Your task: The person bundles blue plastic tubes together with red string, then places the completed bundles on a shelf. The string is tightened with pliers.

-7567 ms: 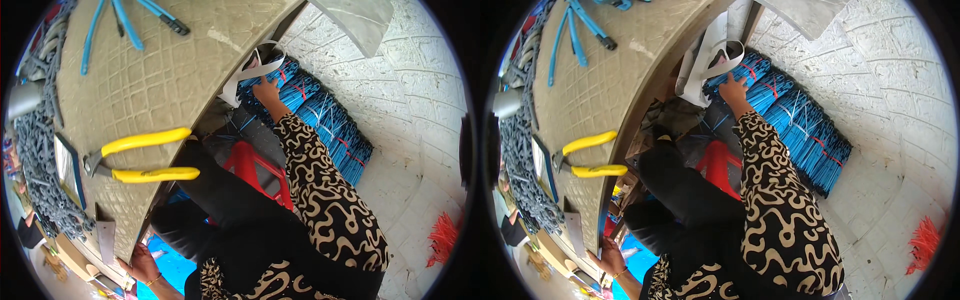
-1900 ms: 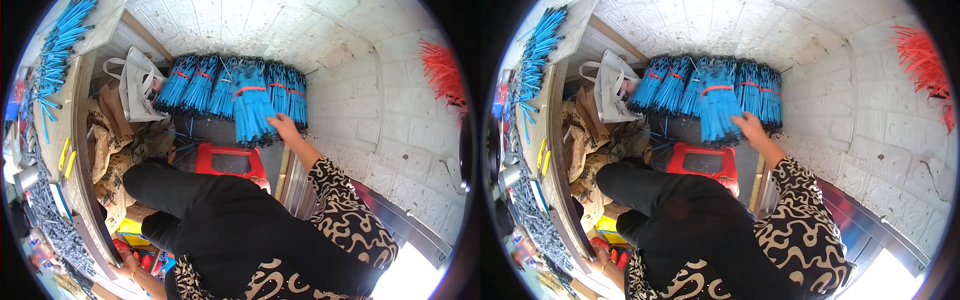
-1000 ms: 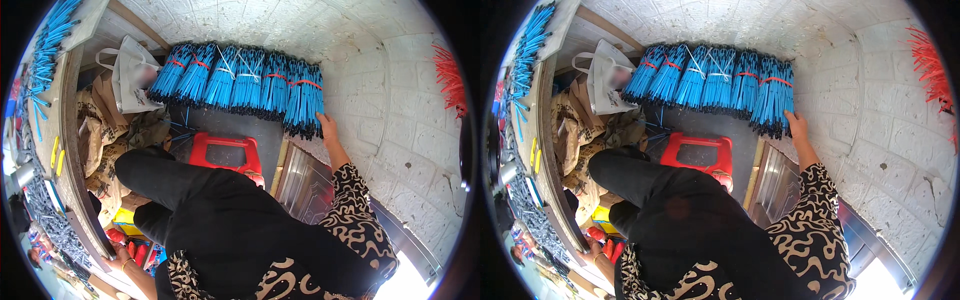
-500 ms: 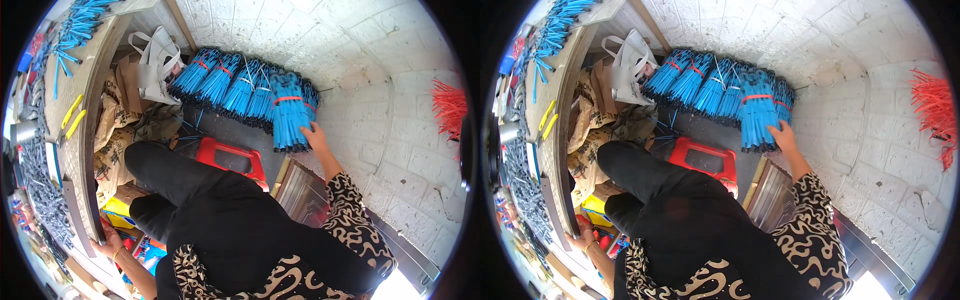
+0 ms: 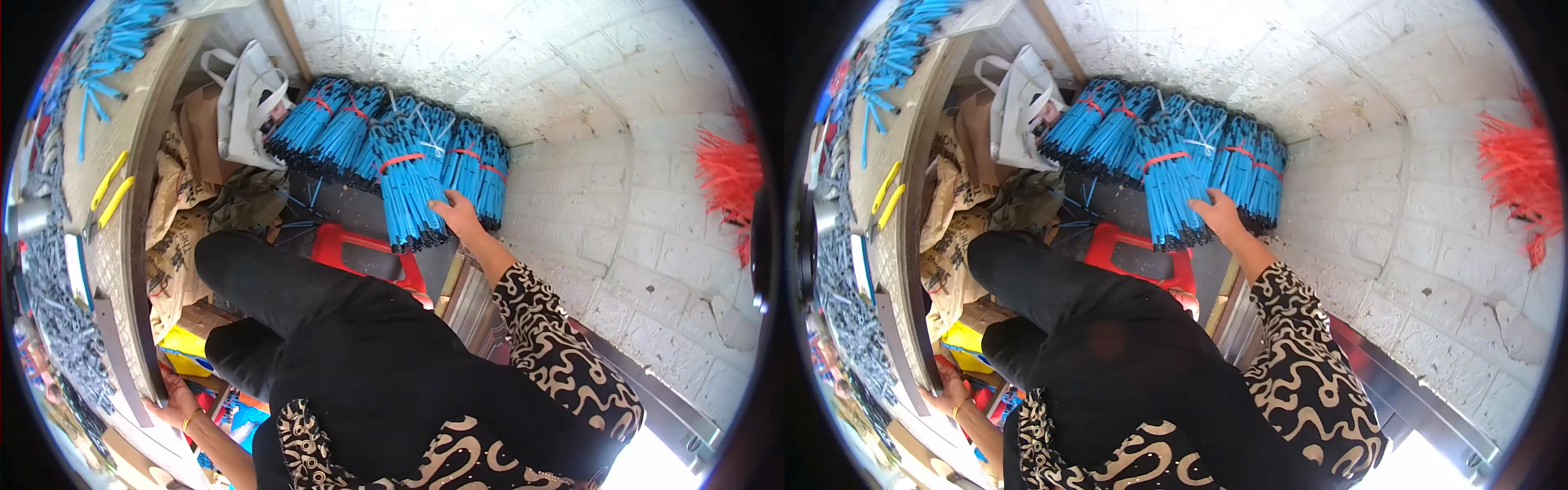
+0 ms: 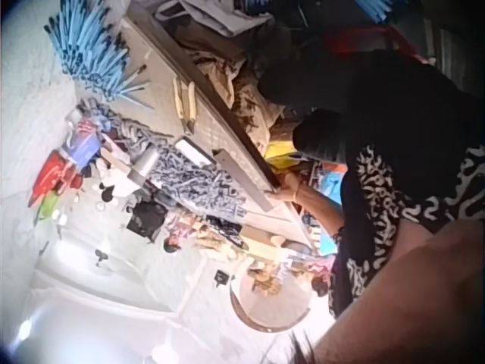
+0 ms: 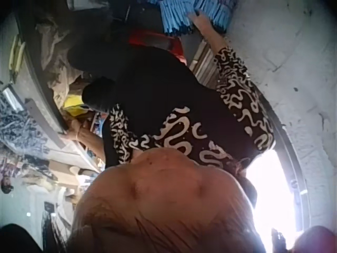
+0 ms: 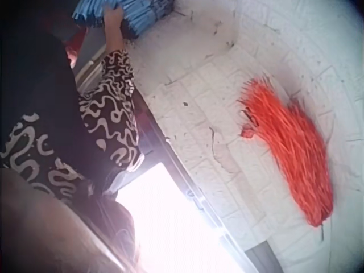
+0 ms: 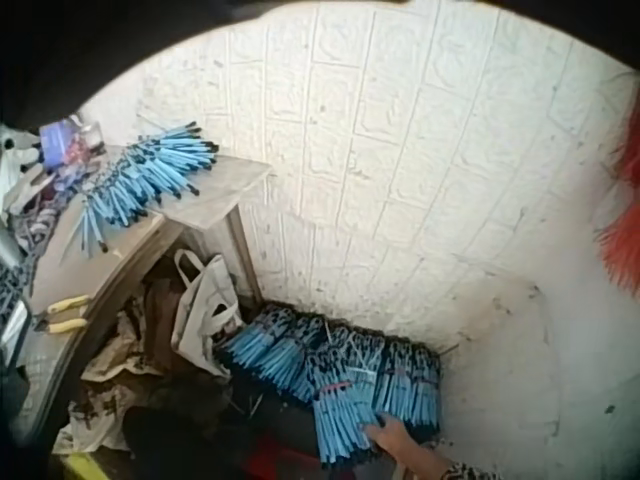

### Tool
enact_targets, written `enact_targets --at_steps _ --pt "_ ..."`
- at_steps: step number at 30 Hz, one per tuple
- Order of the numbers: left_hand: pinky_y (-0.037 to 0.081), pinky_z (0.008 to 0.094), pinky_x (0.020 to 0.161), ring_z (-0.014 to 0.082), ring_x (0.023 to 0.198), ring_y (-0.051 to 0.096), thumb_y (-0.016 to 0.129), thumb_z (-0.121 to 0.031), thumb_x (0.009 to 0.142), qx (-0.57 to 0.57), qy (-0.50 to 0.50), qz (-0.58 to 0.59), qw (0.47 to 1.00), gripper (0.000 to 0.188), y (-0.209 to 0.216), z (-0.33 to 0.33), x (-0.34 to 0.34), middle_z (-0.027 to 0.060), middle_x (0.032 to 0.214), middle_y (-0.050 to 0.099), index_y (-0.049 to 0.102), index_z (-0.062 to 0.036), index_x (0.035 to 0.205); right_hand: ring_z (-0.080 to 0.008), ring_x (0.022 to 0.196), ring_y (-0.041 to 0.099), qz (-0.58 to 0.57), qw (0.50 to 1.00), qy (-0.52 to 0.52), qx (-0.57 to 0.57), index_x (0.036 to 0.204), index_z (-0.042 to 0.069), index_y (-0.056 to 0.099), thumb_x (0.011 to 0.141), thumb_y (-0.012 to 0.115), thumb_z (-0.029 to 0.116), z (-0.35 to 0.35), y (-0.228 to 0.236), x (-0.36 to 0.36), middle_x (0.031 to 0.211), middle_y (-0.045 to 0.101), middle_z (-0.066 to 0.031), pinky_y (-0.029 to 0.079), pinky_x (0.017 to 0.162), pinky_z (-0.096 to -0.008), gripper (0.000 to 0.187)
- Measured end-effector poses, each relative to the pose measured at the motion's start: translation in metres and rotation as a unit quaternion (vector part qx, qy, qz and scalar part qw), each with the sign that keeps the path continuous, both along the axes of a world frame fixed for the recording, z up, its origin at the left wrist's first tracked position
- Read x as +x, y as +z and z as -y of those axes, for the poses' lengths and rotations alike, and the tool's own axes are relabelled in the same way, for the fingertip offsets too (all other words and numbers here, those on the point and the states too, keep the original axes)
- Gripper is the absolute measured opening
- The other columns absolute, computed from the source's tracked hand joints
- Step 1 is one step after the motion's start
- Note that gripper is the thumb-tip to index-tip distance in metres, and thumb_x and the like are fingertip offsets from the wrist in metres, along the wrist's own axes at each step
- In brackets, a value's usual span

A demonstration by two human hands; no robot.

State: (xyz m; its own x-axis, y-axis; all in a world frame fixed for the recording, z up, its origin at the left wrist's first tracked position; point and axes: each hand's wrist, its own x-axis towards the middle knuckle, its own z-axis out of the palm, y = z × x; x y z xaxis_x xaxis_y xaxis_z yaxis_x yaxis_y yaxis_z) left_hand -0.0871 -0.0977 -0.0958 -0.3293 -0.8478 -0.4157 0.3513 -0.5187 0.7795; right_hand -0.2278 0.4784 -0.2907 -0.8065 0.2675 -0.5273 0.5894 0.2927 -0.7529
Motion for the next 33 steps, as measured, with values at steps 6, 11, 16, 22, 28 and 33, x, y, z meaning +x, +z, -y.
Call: enact_targets --at_steps 6,11,16,22,28,33 --pt "0.042 0.0334 0.072 0.0339 0.102 0.048 0.062 -0.030 0.071 0.002 -0.009 0.006 1.000 0.067 0.003 -0.004 -0.003 0.0224 0.113 0.046 0.032 0.0015 0.123 -0.0207 0.084 0.057 -0.012 0.998 -0.031 0.059 0.103 -0.006 0.052 0.065 0.066 0.034 -0.052 0.011 0.014 0.092 0.059 -0.0165 0.044 0.074 -0.0311 0.056" --pt "0.041 0.0372 0.075 0.0355 0.100 0.048 0.063 -0.030 0.071 0.014 0.012 0.020 1.000 0.065 0.002 -0.003 -0.003 0.0226 0.111 0.046 0.036 0.0014 0.120 -0.0299 0.091 0.056 0.036 0.942 -0.007 0.334 0.115 -0.001 0.044 0.067 0.063 0.032 -0.112 0.032 0.025 0.102 0.055 -0.0206 0.044 0.077 -0.0365 0.061" --pt "0.042 0.0384 0.073 0.0358 0.100 0.048 0.063 -0.031 0.070 -0.034 0.023 0.031 0.999 0.063 0.003 0.001 -0.002 0.0233 0.111 0.047 0.038 0.0012 0.119 -0.0371 0.094 0.053 0.091 0.873 0.023 0.479 0.127 0.004 0.029 0.070 0.059 0.031 -0.129 0.012 0.021 0.111 0.048 -0.0227 0.044 0.079 -0.0400 0.070" --pt "0.044 0.0382 0.072 0.0342 0.098 0.050 0.063 -0.032 0.070 -0.030 0.055 0.044 0.997 0.061 -0.007 0.013 -0.004 0.0224 0.110 0.048 0.041 0.0014 0.116 -0.0452 0.095 0.049 0.344 0.853 -0.049 0.390 0.134 0.009 0.009 0.074 0.054 0.028 -0.162 -0.088 0.039 0.113 0.044 -0.0254 0.042 0.081 -0.0433 0.078" --pt "0.046 0.0382 0.071 0.0305 0.094 0.052 0.060 -0.038 0.070 -0.035 0.077 0.062 0.995 0.058 -0.007 0.028 0.006 0.0182 0.104 0.053 0.046 0.0009 0.111 -0.0409 0.098 0.049 0.286 0.907 -0.036 0.307 0.135 0.007 0.005 0.074 0.058 0.029 -0.172 -0.090 0.045 0.113 0.045 -0.0280 0.041 0.083 -0.0416 0.084" --pt "0.046 0.0388 0.069 0.0286 0.090 0.055 0.054 -0.045 0.071 -0.084 0.120 0.105 0.984 0.054 0.001 0.005 -0.027 0.0140 0.099 0.056 0.051 -0.0033 0.105 -0.0339 0.100 0.051 0.182 0.953 -0.027 0.241 0.134 0.003 0.006 0.070 0.066 0.027 -0.215 -0.135 0.077 0.113 0.048 -0.0259 0.041 0.083 -0.0373 0.091"
